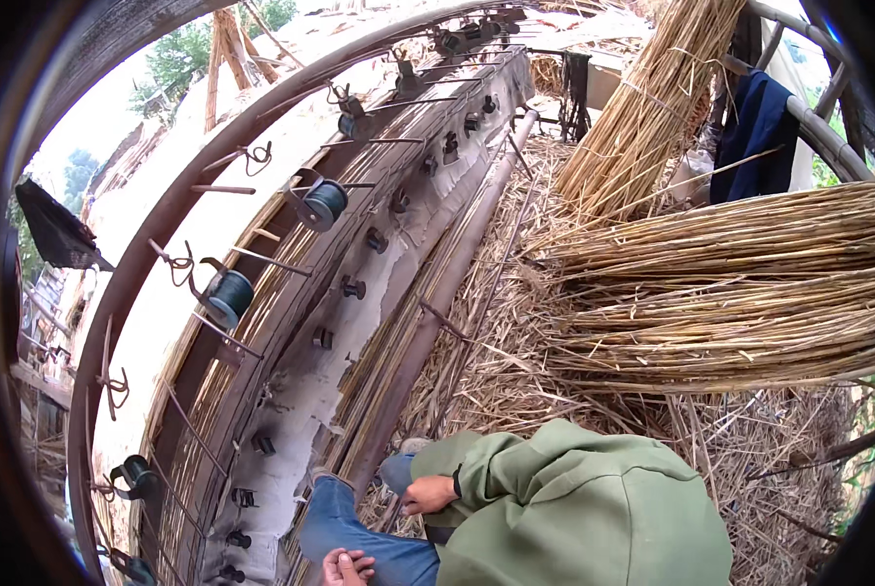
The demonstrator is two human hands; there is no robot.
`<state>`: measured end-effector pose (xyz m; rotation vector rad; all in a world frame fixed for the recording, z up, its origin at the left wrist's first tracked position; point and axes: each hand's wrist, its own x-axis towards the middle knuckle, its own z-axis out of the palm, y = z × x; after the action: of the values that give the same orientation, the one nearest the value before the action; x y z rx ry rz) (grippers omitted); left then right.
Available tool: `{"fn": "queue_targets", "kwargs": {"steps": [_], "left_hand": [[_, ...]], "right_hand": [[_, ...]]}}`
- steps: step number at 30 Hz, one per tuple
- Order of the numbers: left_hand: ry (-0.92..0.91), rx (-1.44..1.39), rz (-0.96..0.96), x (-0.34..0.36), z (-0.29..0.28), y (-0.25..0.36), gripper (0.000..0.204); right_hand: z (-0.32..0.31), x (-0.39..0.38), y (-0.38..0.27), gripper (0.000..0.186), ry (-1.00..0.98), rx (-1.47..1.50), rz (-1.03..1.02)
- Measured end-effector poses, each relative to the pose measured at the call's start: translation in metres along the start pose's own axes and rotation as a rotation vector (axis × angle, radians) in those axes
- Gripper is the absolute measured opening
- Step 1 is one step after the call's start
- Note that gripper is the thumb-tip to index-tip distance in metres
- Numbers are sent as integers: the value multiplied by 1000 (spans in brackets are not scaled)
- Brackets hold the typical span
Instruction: The recorder is weaving long straw stalks into a mat using a large manual weaving machine.
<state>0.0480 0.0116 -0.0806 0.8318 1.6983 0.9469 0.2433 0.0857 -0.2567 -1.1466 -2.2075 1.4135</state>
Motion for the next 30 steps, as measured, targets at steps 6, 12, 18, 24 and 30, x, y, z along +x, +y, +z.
{"fn": "queue_targets", "kwargs": {"steps": [6, 12, 18, 24, 30], "left_hand": [[-97, -133, 102, 6, -1, -16, 16], [-99, -182, 184, 4, 1, -24, 17], [-138, -380, 177, -1, -17, -29, 17], [293, -438, 180, -44, -73, -129, 19], [1048, -594, -186, -175, -120, -243, 24]], "right_hand": [[0, -13, -3, 31, 30, 3, -24], [-5, -15, -3, 27, 39, 4, -90], [-78, 23, -98, 12, 230, 64, -305], [-140, 94, -240, 13, 310, -65, -780], [-161, 214, -203, 16, -23, -299, -773]]}}
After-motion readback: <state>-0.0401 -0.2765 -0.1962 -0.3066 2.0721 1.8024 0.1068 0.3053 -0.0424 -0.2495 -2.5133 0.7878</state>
